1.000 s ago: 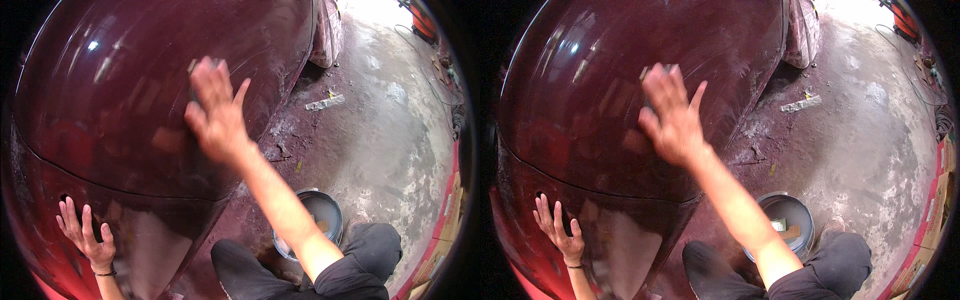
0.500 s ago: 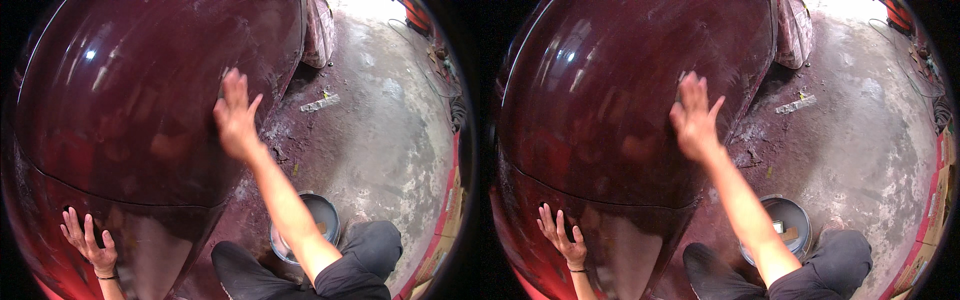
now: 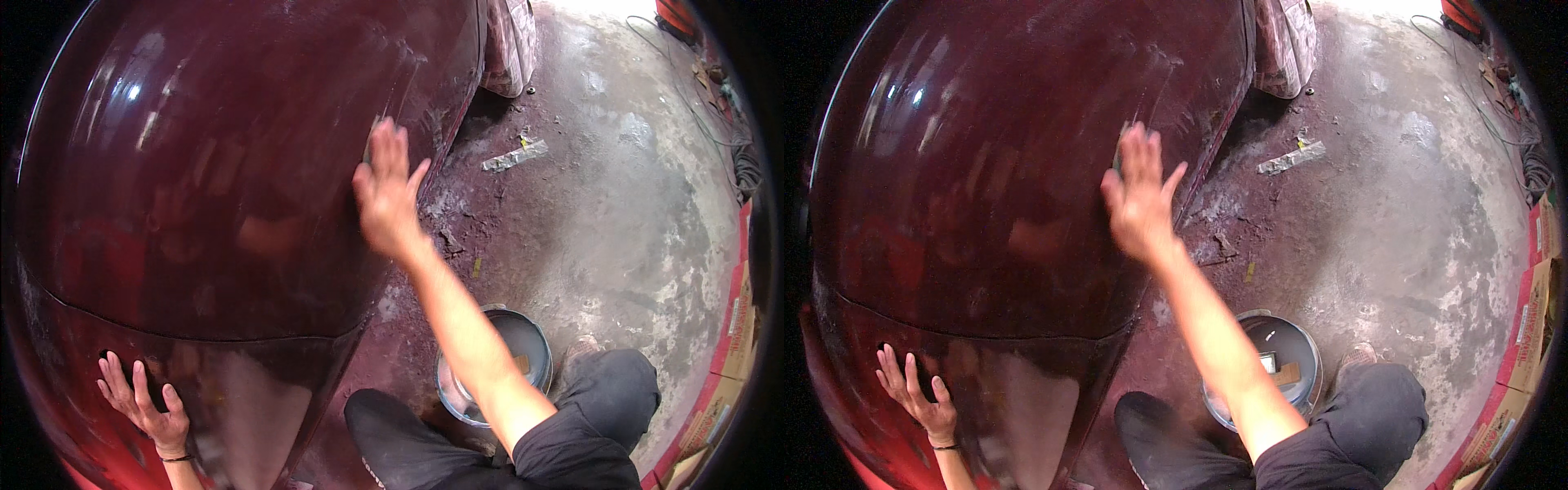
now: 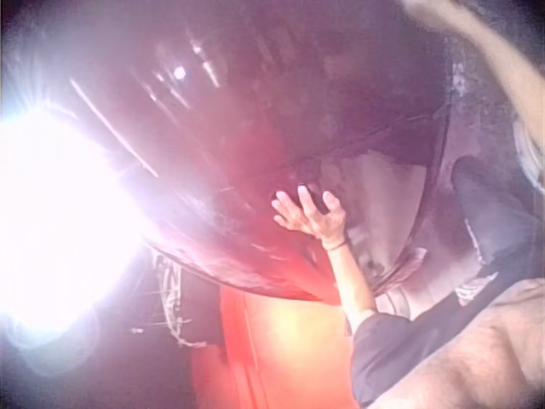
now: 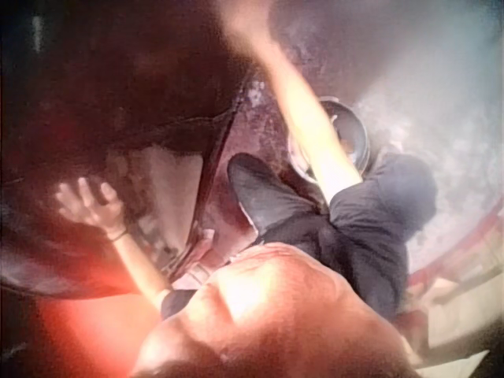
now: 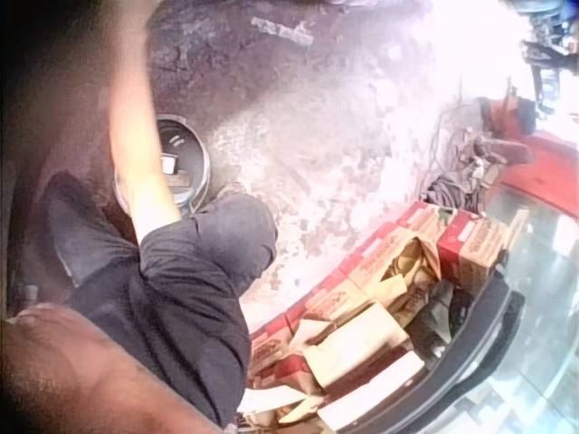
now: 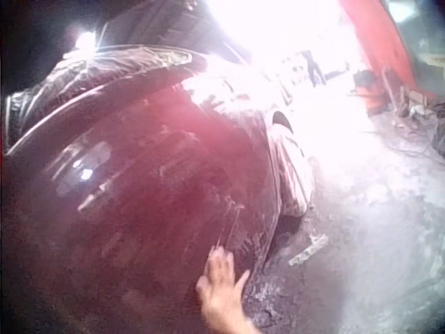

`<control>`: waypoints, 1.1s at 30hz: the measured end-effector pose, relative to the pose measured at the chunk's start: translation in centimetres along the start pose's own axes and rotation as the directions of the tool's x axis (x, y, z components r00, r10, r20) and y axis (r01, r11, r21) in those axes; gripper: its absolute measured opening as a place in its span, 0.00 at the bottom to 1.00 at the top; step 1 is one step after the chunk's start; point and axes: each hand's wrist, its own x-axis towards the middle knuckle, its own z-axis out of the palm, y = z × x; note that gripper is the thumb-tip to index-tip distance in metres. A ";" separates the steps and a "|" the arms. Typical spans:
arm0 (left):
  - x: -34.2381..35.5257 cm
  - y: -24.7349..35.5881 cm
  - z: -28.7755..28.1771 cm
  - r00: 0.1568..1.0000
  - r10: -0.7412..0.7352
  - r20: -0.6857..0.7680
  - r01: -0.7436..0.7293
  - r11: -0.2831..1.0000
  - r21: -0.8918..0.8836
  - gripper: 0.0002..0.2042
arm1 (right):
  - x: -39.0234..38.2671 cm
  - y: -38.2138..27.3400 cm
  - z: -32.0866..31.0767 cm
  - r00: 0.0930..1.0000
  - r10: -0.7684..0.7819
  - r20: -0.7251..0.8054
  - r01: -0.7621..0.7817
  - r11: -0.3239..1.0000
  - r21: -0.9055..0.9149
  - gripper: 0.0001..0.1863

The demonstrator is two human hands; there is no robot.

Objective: The person sits on the floor and uses a sanding block to wet-sand the side panel of a maroon car. They repeatedly dip the block into a bucket of water and sand the surface in circular and linear motions.

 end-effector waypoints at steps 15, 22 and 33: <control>0.3 0.4 0.1 0.998 -0.031 -0.054 0.028 0.997 -0.067 0.22 | -10.9 -5.8 -3.7 0.915 0.123 0.385 -0.228 0.944 0.239 0.35; 0.6 17.5 1.3 0.943 -0.314 -0.107 0.115 0.613 -0.781 0.19 | -8.1 2.6 -14.7 0.380 0.110 0.919 -0.326 0.945 0.021 0.27; -4.0 55.8 8.3 0.720 0.528 0.450 0.428 0.172 -0.887 0.17 | -28.6 12.0 -22.0 0.097 0.694 0.714 0.495 0.588 -0.639 0.33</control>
